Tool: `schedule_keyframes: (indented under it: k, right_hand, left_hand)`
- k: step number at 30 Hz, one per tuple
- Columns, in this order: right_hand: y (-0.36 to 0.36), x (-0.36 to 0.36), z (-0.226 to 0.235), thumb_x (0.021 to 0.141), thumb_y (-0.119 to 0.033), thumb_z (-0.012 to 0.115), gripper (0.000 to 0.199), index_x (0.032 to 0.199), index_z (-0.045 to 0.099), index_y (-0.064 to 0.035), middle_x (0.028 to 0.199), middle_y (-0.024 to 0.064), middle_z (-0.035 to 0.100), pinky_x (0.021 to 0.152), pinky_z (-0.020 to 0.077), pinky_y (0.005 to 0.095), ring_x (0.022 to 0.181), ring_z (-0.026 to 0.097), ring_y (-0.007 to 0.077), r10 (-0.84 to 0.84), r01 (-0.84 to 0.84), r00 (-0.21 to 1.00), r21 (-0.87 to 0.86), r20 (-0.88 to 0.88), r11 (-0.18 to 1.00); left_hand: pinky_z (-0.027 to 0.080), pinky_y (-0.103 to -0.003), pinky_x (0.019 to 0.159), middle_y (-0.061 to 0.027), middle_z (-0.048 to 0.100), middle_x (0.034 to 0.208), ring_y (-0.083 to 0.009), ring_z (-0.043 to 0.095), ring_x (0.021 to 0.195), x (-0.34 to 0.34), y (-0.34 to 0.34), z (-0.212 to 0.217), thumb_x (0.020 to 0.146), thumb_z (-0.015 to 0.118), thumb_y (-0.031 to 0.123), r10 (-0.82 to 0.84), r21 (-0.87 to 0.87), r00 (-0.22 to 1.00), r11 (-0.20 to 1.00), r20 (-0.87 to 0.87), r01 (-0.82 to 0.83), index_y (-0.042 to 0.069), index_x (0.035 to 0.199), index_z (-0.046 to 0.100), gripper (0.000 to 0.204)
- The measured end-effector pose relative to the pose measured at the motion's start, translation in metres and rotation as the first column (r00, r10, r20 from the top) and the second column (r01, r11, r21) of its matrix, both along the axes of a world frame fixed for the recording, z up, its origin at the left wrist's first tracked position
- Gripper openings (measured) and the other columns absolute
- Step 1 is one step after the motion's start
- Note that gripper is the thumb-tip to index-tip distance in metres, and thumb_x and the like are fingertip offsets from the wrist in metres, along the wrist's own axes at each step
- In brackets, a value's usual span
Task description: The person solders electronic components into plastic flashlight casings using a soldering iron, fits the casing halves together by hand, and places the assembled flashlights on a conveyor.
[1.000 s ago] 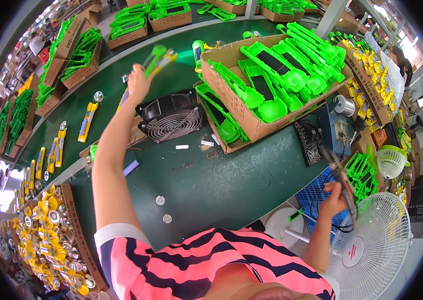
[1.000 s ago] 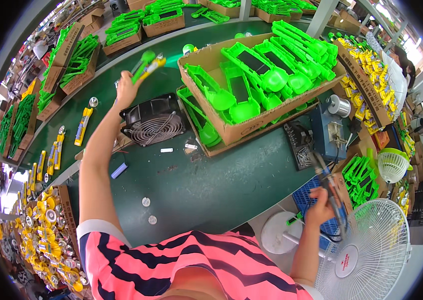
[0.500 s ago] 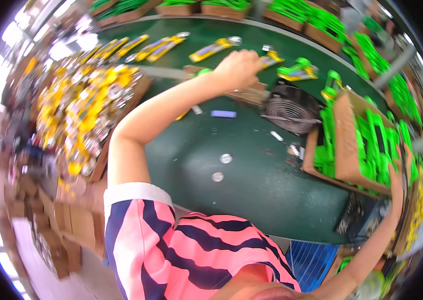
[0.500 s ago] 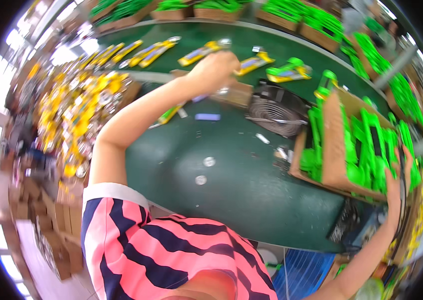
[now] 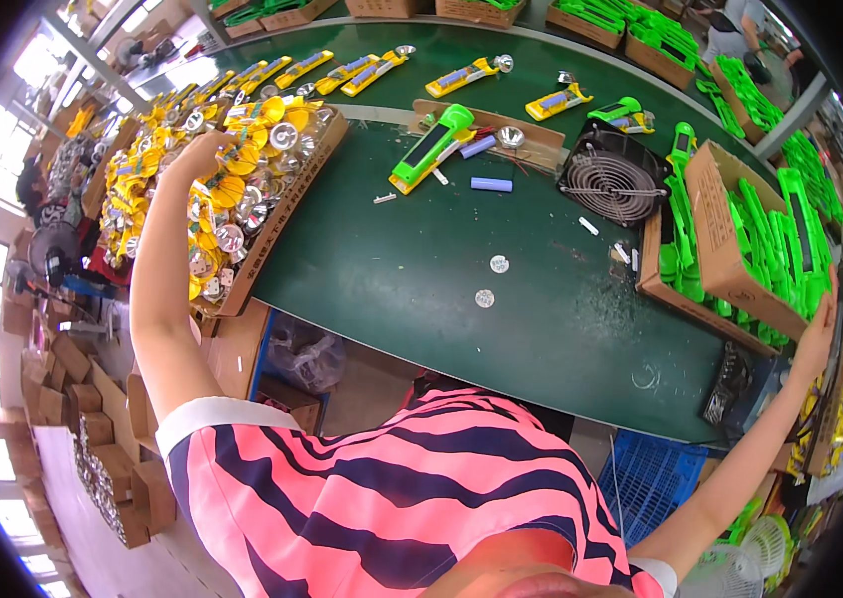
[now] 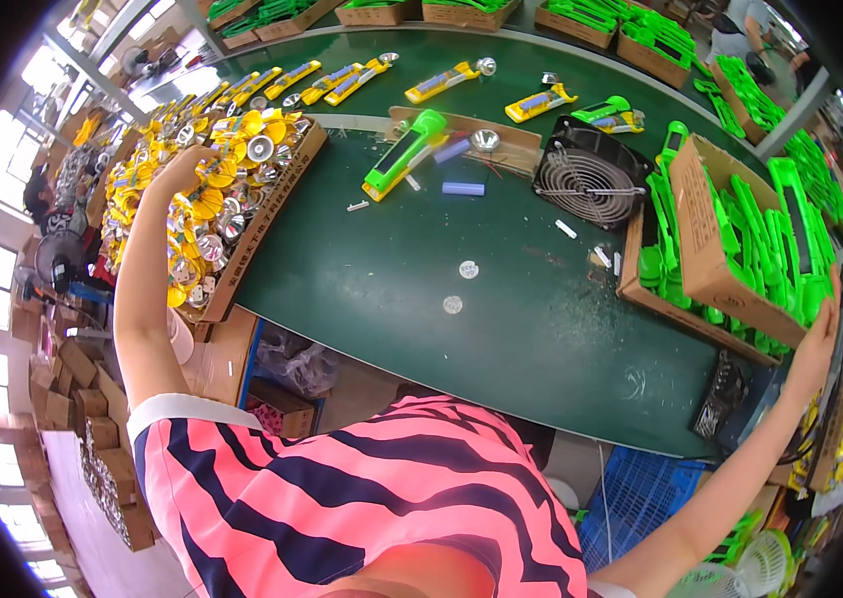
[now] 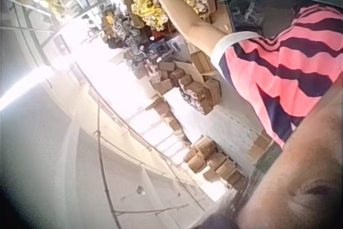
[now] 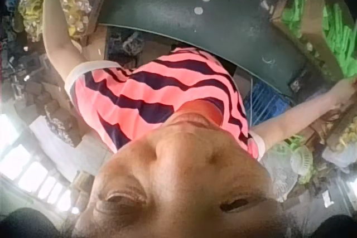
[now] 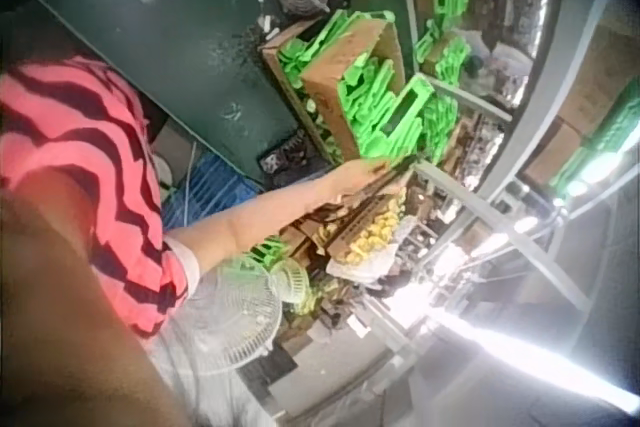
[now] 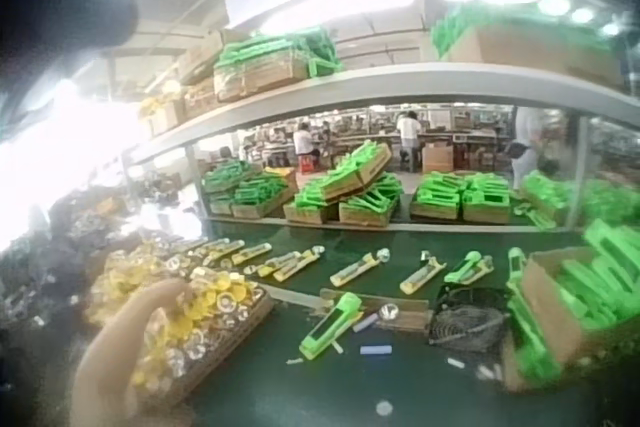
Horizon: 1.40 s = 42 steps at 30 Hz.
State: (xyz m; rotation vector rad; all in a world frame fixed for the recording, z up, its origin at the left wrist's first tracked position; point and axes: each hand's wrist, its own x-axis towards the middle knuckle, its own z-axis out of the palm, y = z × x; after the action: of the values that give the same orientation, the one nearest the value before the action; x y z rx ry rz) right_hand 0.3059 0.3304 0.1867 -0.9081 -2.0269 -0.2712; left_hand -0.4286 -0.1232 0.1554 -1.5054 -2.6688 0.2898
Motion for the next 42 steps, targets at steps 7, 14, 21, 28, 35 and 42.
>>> schedule_keyframes:
  k: [7,14,21,28,35,42]
  right_hand:
    - [-0.19,-0.07,-0.068,0.087,-0.013,0.053,0.018,0.097,0.064,-0.0021,0.093,0.008,0.064,0.074,0.0442,0.027,0.084,0.058,0.0133,0.066,-0.113,0.991,-0.476,-0.116,0.872]
    - [-0.207,-0.078,-0.219,0.083,-0.006,0.053,0.026,0.109,0.048,-0.0049,0.095,0.0109,0.064,0.086,0.0411,0.0328,0.087,0.058,0.0265,0.21,-0.354,0.929,-0.565,-0.306,0.745]
    - [-0.238,-0.076,-0.207,0.078,-0.004,0.059,0.034,0.107,0.043,-0.0035,0.097,0.008,0.065,0.103,0.0234,0.0481,0.093,0.06,0.0237,0.215,-0.275,0.957,-0.375,-0.195,0.885]
    - [-0.255,-0.078,-0.215,0.075,0.0,0.055,0.029,0.104,0.05,-0.0015,0.097,0.0079,0.065,0.103,0.0259,0.0449,0.099,0.058,0.0276,0.162,-0.234,0.971,-0.549,-0.177,0.803]
    - [-0.243,-0.082,-0.21,0.074,0.007,0.053,0.037,0.109,0.044,-0.0056,0.098,0.0083,0.064,0.1,0.031,0.0438,0.09,0.061,0.0274,0.224,-0.301,0.952,-0.519,-0.207,0.8]
    - [-0.245,-0.08,-0.217,0.08,-0.001,0.055,0.034,0.11,0.041,-0.0092,0.103,0.0107,0.063,0.09,0.0428,0.0399,0.113,0.047,0.0377,0.255,-0.43,0.9,-0.629,-0.352,0.648]
  left_hand:
    - [0.042,-0.037,0.089,-0.0145,0.058,0.104,-0.0302,0.053,0.103,-0.034,0.012,-0.01,0.054,0.07,-0.001,-0.028,-0.058,0.999,0.998,-0.022,0.027,0.009,0.112,0.055,0.061]
    - [0.044,-0.043,0.072,-0.0194,0.058,0.085,-0.0375,0.054,0.083,0.15,0.085,0.063,0.059,0.066,0.013,-0.254,0.117,0.955,0.955,-0.152,0.272,0.001,0.093,0.053,0.038]
    - [0.045,-0.035,0.063,-0.0116,0.058,0.07,-0.0255,0.058,0.065,0.374,0.151,-0.037,0.056,0.067,0.023,-0.776,-0.123,0.589,0.577,0.228,0.807,0.003,0.074,0.058,0.028]
    - [0.044,-0.035,0.069,-0.0127,0.058,0.085,-0.0264,0.057,0.081,0.428,0.166,-0.112,0.058,0.074,0.04,-0.794,0.066,0.434,0.506,0.425,0.86,0.001,0.088,0.057,0.053]
    - [0.047,-0.034,0.074,-0.0125,0.062,0.089,-0.0291,0.059,0.084,0.455,0.17,-0.138,0.074,0.061,0.01,-0.705,0.541,0.23,0.677,0.671,0.5,0.005,0.094,0.061,0.021]
    - [0.049,-0.03,0.074,-0.0092,0.064,0.089,-0.0198,0.062,0.083,0.458,0.152,-0.131,0.074,0.061,-0.003,-0.576,0.584,0.14,0.812,0.805,-0.019,-0.001,0.087,0.063,0.013]
